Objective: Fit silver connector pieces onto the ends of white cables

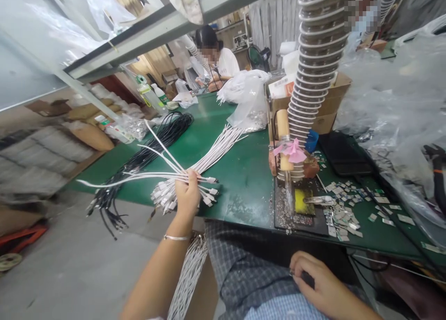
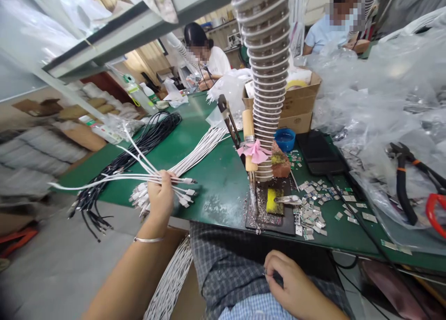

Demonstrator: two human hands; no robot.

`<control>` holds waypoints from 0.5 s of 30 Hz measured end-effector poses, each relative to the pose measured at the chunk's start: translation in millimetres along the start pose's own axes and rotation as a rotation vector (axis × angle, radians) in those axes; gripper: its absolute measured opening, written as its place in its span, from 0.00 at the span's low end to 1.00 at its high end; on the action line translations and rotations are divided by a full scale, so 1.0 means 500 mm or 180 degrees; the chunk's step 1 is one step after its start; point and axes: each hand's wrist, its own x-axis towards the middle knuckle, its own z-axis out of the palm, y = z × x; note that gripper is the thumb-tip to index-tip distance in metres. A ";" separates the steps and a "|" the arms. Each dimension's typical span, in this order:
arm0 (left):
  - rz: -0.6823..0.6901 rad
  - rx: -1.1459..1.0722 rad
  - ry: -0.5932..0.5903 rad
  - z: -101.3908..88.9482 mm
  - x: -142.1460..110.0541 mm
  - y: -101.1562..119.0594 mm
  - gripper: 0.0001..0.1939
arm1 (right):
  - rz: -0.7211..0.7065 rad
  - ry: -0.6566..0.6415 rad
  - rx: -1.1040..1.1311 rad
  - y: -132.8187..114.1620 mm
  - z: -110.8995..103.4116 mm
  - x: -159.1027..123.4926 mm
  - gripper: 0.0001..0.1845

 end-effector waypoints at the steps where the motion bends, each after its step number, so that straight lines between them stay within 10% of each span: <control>1: 0.0012 0.0036 0.0005 -0.002 0.001 0.000 0.24 | 0.0009 0.0000 -0.0004 -0.001 0.000 0.000 0.08; 15: -0.0079 0.0294 -0.0837 -0.009 0.019 0.017 0.12 | 0.0051 -0.0026 -0.0017 -0.007 0.002 0.008 0.07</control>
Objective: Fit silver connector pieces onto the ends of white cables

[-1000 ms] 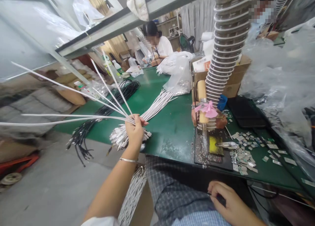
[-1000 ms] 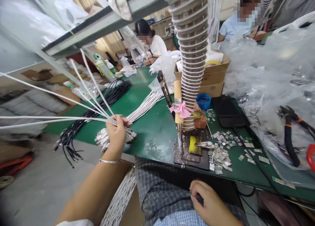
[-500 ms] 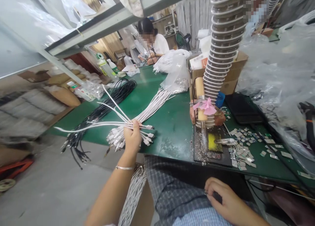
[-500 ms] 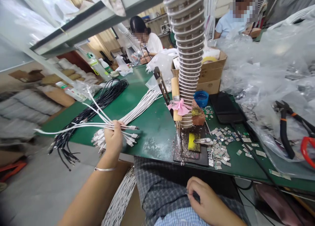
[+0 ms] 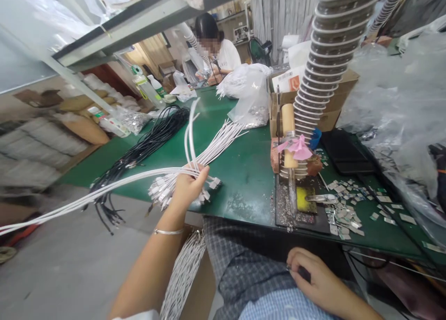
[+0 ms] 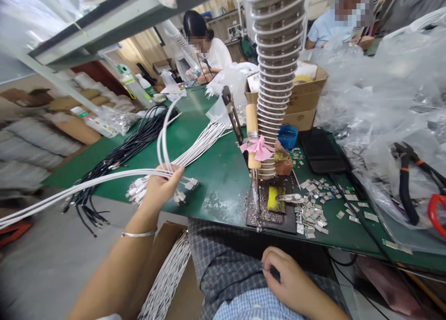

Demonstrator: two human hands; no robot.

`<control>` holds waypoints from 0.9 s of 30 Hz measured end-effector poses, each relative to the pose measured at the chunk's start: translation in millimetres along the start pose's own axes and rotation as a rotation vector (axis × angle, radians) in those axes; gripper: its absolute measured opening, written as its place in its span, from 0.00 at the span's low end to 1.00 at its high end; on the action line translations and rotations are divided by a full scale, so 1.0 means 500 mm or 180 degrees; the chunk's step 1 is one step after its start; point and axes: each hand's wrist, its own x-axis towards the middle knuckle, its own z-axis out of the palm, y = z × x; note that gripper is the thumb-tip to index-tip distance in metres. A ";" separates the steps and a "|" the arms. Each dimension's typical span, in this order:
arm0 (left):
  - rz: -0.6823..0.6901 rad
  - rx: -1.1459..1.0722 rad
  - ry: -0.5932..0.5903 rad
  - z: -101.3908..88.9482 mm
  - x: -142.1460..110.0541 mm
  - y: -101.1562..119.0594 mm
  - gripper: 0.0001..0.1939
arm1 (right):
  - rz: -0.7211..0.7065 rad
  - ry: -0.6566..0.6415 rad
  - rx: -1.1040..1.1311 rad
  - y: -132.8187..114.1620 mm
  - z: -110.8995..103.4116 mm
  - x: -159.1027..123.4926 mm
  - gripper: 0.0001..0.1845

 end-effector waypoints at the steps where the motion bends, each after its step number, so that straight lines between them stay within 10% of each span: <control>1: -0.0027 -0.0026 -0.0067 0.003 0.000 0.003 0.12 | 0.0012 0.0011 0.0020 0.000 0.001 0.000 0.07; 15: -0.0517 -0.1278 0.0572 0.006 -0.040 0.029 0.19 | 0.0016 -0.0135 0.0047 -0.010 0.006 0.000 0.07; 20: -0.0889 -0.1970 0.0556 -0.016 -0.151 0.083 0.13 | 0.0320 -0.0412 0.0505 -0.050 0.016 0.020 0.05; 27: -0.1551 -0.2431 0.0086 0.058 -0.341 0.076 0.19 | 0.0565 -0.0537 0.1327 -0.098 0.065 0.091 0.21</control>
